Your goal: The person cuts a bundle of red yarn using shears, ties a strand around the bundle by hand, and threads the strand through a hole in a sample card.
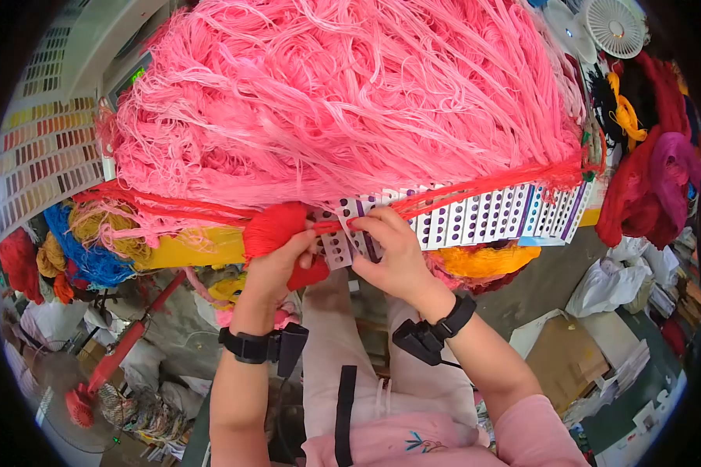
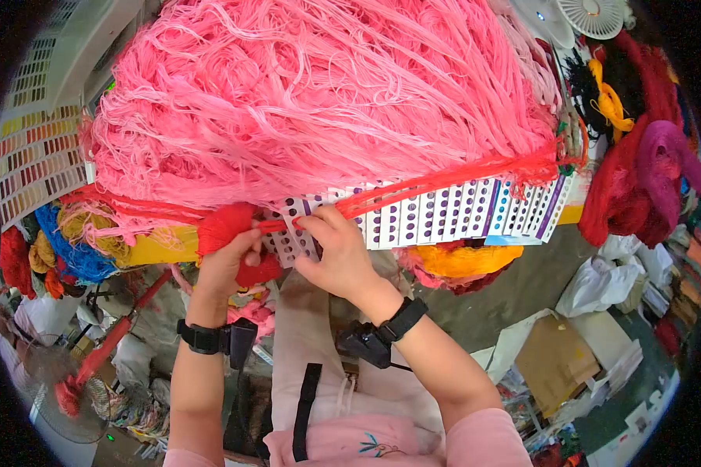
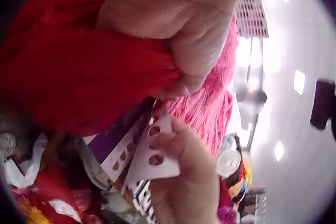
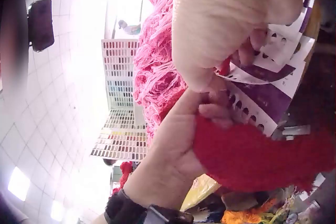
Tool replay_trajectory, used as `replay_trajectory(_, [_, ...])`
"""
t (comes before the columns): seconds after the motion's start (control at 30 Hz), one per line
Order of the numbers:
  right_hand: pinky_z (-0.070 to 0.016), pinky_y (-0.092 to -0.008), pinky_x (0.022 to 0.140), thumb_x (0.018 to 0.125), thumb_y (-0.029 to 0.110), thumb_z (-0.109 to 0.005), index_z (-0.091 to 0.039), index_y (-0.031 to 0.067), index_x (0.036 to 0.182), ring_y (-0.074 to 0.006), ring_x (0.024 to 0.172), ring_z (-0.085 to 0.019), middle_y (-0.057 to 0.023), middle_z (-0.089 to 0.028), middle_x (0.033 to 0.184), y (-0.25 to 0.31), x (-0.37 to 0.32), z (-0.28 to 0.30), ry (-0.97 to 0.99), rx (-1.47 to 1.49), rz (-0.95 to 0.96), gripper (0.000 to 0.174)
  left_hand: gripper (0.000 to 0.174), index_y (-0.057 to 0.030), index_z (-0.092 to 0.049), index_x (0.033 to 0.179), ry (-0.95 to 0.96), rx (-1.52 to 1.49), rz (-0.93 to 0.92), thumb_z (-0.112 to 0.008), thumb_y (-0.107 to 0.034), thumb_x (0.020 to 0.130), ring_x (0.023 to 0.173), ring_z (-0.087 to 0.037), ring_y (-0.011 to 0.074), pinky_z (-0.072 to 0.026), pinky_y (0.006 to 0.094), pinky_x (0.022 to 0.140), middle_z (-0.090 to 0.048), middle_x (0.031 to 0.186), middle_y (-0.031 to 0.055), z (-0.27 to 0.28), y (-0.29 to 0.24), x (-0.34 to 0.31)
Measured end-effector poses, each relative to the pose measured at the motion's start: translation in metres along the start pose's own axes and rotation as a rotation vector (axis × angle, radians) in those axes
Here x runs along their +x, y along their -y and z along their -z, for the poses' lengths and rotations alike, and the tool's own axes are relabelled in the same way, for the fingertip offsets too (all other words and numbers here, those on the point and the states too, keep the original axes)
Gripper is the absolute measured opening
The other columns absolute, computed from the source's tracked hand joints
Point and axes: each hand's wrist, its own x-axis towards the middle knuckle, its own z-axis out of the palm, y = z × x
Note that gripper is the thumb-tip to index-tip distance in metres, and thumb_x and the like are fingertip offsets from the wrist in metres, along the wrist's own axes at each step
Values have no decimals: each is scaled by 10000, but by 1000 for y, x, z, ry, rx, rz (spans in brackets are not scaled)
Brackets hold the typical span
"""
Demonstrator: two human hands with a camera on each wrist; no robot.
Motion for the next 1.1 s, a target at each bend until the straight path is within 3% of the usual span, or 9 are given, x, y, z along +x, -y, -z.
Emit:
replay_trajectory(0.17, [-412,-360,641,546,129,-612,-535,17,878,-293,755,-492,-132,-467,876,1,-1,-5,-3,-46,12,359,108,-31,-538,818,-81,222,-25,-548,-131,780,502,-433,74,-352,202,478,-501,607,0,-2,8,0])
replay_trajectory(0.37, [-396,-323,545,617,153,-628,-560,22,780,-250,601,-501,-98,-488,697,3,3,-1,-6,21,74,220,223,-11,-509,984,350,-538,92,-500,-78,772,495,-451,98,-357,214,464,-557,811,80,6,-15,-26])
replay_trajectory(0.43, [-385,-289,495,621,159,-639,-563,9,704,-221,518,-486,-85,-474,601,8,4,-1,15,169,-53,188,305,-11,-465,1065,451,17,158,-476,-42,761,479,-465,97,-377,217,451,-548,924,115,-6,-21,-22])
replay_trajectory(0.63, [-393,-243,491,683,40,-579,-566,-14,737,-163,528,-492,-80,-493,637,3,5,-10,-123,410,-237,78,195,-29,-507,969,298,445,96,-474,-148,819,495,-500,74,-394,192,435,-563,712,25,-17,9,11])
replay_trajectory(0.7, [-404,-260,510,665,93,-610,-560,5,808,-188,589,-511,-95,-496,712,8,8,-11,-214,196,-75,174,187,-35,-518,956,91,553,-201,-478,-159,822,520,-506,73,-404,199,452,-560,705,19,-12,8,-1])
replay_trajectory(0.77, [-402,-310,568,621,148,-643,-545,50,888,-230,663,-504,-100,-474,794,6,5,-15,-165,-4,-40,301,219,-52,-525,966,-209,219,19,-501,-209,815,501,-473,61,-381,190,446,-536,671,2,-3,-19,-25])
replay_trajectory(0.83, [-376,-355,618,574,176,-656,-541,85,897,-264,703,-482,-94,-452,815,14,5,-19,-149,-278,-27,354,157,-92,-527,763,-216,16,88,-536,-246,791,413,-395,61,-330,182,407,-456,543,-17,47,-33,-41])
replay_trajectory(0.97, [-359,-357,623,555,168,-657,-529,104,908,-265,733,-470,-106,-435,830,13,4,-21,-116,-295,-58,381,186,-118,-456,723,-291,-128,-63,-498,-277,811,385,-324,27,-279,182,387,-332,481,-63,124,-93,-86])
replay_trajectory(1.1, [-365,-366,631,569,166,-647,-531,94,909,-265,731,-471,-114,-442,841,14,3,-27,-159,-324,-76,366,229,-63,-490,834,-98,-417,-369,-471,-291,821,486,-372,29,-323,174,455,-404,594,-37,205,-141,-98])
